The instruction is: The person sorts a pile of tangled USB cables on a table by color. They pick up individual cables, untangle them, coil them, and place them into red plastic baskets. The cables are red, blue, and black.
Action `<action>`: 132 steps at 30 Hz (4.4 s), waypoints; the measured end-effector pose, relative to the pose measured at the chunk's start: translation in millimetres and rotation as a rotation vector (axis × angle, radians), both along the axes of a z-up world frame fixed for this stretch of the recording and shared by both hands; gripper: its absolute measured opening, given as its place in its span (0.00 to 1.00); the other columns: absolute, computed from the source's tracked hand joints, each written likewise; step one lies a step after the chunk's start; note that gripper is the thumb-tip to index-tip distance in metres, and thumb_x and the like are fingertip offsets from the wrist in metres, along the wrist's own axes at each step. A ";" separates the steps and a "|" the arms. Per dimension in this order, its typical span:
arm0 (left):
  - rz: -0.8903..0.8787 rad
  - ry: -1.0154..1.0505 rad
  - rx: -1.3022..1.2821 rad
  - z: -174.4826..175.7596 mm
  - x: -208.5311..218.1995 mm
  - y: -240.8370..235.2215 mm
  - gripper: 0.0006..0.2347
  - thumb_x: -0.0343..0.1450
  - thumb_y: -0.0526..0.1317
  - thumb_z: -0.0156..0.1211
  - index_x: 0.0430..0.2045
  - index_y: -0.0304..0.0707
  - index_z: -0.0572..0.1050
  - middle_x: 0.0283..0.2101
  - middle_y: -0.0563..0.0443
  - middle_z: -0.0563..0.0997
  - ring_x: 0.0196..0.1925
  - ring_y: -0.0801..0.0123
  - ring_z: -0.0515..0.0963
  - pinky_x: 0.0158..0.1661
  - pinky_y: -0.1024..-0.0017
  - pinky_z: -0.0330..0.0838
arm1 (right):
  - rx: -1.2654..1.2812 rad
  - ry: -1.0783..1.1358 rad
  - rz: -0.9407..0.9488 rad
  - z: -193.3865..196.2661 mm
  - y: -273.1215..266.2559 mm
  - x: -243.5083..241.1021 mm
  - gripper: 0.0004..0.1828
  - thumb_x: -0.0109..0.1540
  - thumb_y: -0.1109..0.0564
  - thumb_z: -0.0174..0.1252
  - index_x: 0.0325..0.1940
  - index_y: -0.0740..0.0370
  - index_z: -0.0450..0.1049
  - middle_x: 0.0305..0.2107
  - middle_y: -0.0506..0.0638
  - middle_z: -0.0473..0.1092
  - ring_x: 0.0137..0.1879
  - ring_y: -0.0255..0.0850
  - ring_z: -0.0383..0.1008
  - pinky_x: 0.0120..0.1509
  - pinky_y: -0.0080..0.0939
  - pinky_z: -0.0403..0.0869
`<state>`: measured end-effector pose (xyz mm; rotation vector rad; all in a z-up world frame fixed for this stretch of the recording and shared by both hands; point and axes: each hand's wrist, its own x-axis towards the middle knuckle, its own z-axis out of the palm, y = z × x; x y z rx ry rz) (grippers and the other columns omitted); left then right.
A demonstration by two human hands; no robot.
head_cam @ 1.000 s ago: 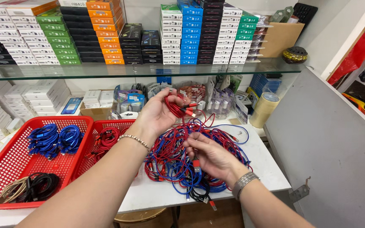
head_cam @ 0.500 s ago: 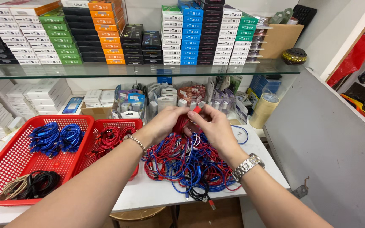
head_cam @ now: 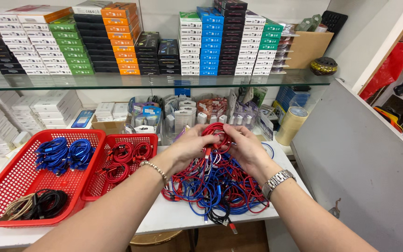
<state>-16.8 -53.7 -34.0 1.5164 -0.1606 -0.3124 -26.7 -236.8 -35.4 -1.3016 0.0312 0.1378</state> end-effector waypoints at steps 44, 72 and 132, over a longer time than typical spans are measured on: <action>0.447 0.108 0.097 -67.0 5.0 155.7 0.15 0.72 0.36 0.57 0.52 0.31 0.72 0.41 0.46 0.83 0.35 0.71 0.81 0.30 0.78 0.77 | 0.078 0.293 0.634 -62.5 142.6 84.4 0.12 0.64 0.58 0.60 0.49 0.67 0.75 0.45 0.51 0.74 0.49 0.35 0.75 0.54 0.30 0.78; 0.801 0.140 0.829 -154.3 92.0 196.6 0.16 0.64 0.42 0.70 0.43 0.37 0.81 0.47 0.36 0.78 0.54 0.47 0.76 0.56 0.57 0.68 | -1.232 -0.416 0.414 -120.9 239.3 142.4 0.17 0.62 0.52 0.60 0.50 0.66 0.76 0.43 0.66 0.76 0.52 0.58 0.77 0.59 0.53 0.74; 0.137 0.076 -0.948 29.1 105.4 46.6 0.05 0.81 0.38 0.50 0.43 0.36 0.65 0.29 0.50 0.72 0.32 0.63 0.76 0.55 0.51 0.77 | -0.383 -0.026 0.435 -25.8 24.4 29.5 0.24 0.72 0.45 0.43 0.49 0.70 0.71 0.51 0.60 0.75 0.55 0.48 0.80 0.57 0.48 0.82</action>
